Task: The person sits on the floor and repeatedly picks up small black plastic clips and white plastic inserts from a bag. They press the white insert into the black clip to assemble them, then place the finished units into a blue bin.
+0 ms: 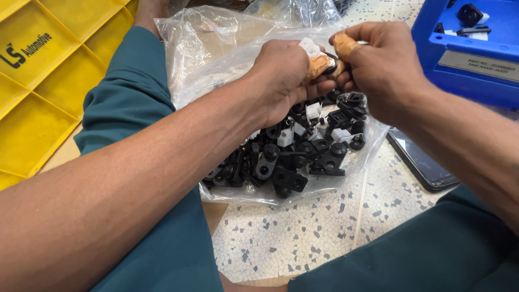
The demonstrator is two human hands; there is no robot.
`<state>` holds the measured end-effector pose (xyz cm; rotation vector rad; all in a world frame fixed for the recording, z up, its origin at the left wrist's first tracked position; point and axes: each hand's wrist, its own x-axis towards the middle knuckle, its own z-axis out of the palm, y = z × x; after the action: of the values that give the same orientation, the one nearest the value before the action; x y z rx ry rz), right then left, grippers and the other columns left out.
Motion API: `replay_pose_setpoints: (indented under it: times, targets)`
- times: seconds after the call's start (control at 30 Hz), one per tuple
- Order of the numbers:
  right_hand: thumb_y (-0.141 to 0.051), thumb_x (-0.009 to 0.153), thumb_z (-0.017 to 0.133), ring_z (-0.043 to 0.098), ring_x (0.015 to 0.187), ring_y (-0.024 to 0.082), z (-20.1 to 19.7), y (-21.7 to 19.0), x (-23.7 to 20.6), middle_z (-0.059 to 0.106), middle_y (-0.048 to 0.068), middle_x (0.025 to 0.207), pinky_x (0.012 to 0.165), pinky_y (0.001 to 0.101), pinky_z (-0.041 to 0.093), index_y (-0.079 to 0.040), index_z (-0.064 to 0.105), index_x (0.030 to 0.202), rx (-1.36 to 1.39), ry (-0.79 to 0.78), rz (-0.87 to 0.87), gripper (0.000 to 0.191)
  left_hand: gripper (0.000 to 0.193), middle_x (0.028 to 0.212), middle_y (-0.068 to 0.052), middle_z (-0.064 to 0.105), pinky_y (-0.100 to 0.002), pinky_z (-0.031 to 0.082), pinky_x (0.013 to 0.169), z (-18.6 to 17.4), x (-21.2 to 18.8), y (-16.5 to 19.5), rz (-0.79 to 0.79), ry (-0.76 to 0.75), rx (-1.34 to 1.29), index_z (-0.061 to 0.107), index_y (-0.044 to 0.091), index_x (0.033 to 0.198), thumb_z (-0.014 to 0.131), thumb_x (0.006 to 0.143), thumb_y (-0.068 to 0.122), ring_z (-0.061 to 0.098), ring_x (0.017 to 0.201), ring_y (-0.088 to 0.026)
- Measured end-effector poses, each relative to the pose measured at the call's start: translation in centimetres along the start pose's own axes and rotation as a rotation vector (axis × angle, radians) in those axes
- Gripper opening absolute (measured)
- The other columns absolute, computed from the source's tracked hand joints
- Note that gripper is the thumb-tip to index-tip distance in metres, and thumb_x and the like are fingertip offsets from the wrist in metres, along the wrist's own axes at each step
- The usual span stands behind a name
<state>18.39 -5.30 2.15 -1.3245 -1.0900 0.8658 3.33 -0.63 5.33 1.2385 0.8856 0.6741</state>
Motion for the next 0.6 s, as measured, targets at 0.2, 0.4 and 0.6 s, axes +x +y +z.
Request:
replay_pose_setpoints:
  times: [0.2,0.4,0.6]
  targets:
    - [-0.016,0.102,0.066,0.062,0.073,0.006,-0.7,-0.3,0.0,0.070,0.006,0.095,0.063,0.0201,0.052,-0.001,0.070,0.120,-0.013,-0.132,-0.006,0.023,0.021,0.097,-0.016,0.067,-0.029,0.064,0.068,-0.8,0.3,-0.4,0.003,-0.119,0.042,0.063,-0.007,0.104,0.043,0.097,-0.004,0.066,0.078,-0.018]
    - [-0.013,0.100,0.066,0.071,0.084,0.010,-1.2,-0.4,-0.3,0.073,0.008,0.103,0.071,0.0227,0.059,0.000,0.070,0.119,0.048,-0.128,-0.046,0.023,0.025,0.099,-0.018,0.069,-0.027,0.064,0.069,-0.8,0.2,-0.4,0.039,-0.181,0.070,0.065,-0.008,0.106,0.045,0.092,-0.010,0.067,0.081,-0.019]
    - [-0.013,0.102,0.066,0.070,0.086,0.011,-1.3,-0.3,0.3,0.072,0.007,0.105,0.073,0.0243,0.059,-0.001,0.068,0.123,0.115,-0.173,-0.101,0.024,0.015,0.097,-0.015,0.066,-0.029,0.066,0.068,-0.1,0.2,-0.8,0.055,-0.192,0.096,0.063,-0.008,0.108,0.055,0.096,-0.003,0.066,0.078,-0.019]
